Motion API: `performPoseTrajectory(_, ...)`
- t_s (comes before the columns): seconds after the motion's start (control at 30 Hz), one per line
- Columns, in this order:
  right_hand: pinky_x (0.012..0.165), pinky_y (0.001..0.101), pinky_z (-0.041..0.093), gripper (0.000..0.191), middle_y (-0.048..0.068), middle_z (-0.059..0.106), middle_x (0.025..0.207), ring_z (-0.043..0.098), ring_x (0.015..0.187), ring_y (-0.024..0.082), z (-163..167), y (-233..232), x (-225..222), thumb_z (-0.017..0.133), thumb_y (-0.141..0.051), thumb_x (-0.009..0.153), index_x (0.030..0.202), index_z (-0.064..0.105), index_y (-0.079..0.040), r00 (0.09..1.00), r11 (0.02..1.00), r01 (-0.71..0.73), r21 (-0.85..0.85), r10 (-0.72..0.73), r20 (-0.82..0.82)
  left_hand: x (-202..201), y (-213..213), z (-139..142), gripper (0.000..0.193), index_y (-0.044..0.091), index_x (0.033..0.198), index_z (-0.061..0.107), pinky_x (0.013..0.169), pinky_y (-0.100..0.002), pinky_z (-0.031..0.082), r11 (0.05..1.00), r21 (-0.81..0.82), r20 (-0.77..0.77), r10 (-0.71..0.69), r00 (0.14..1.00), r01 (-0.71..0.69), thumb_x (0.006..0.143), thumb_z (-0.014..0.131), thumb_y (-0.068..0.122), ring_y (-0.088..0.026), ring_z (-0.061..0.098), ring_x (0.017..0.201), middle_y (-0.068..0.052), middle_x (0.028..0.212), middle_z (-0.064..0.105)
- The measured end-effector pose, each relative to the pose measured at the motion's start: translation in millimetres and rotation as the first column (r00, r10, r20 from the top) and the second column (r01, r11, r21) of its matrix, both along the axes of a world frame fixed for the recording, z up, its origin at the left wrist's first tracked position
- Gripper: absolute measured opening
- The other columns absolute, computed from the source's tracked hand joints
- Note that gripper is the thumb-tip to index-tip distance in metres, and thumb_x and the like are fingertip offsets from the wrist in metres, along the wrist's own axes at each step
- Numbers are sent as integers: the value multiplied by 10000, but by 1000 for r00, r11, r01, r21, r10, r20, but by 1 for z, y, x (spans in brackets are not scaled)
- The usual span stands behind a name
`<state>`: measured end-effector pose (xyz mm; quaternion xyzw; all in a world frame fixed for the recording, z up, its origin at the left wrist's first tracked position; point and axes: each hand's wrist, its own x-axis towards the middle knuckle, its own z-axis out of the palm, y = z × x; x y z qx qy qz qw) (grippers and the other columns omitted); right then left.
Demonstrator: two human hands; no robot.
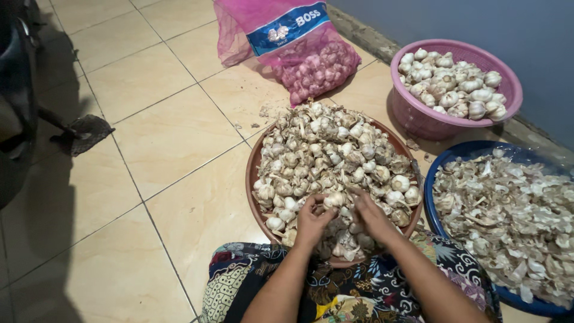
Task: The person sits on the floor trimming garlic bulbs, using a small knife to cut off root and stem ends from each bulb. Trimmed bulbs are placed into a pink basket, while discarded peels and trimmed-off pieces collect in a blue basin beside them.
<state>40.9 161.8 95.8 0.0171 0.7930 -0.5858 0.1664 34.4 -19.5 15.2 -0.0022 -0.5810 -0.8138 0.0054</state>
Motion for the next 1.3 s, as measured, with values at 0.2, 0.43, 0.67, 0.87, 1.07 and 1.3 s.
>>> performPoseTrajectory(0.2,990,461,501,544,74,579,1451,611,1191,272,16,14,-1,490,-432,991,1515,440,-293,943,922,-271,277,312,-115,2,-8,8,429,74,1188,702,852,-295,573,925,-380,-60,-7,998,-17,781,836,70,-175,692,990,-63,1130,704)
performPoseTrajectory(0.43,1106,421,478,471,36,629,1437,619,1303,251,5,16,-11,512,-323,997,1464,577,-319,966,912,-136,388,209,-153,3,-8,3,464,89,1223,682,853,-259,567,974,-208,-6,-94,996,91,777,812,89,-122,696,958,-18,1071,735)
performPoseTrajectory(0.67,975,406,445,510,97,531,1425,537,1212,245,4,20,-6,506,-347,1046,1547,483,-257,979,954,-203,222,191,73,-3,-11,-8,410,61,1191,646,802,-281,565,986,-67,38,-150,988,152,817,815,67,-136,667,910,-37,1018,705)
performPoseTrajectory(0.87,628,249,481,727,-12,570,1216,555,830,78,-9,18,-4,612,-449,967,1600,364,-190,991,980,-122,156,111,79,-6,-6,-24,328,51,1139,677,836,-271,570,980,-126,-9,-156,988,154,855,829,115,-129,666,946,-44,1038,706)
performPoseTrajectory(1.07,453,285,394,750,161,691,871,518,557,158,-22,20,-1,803,-384,853,1423,507,2,975,1000,10,22,-14,220,-7,4,-23,300,37,1126,680,678,-304,582,962,36,294,-269,917,270,997,660,307,-135,656,836,-45,988,684)
performPoseTrajectory(1.3,614,322,472,336,82,699,936,583,710,164,75,86,-82,609,-259,905,1169,705,-75,904,851,417,-319,-424,50,-20,-5,-21,250,45,1126,691,675,-285,559,965,-206,112,-143,983,164,980,674,248,-140,677,779,-59,916,722)
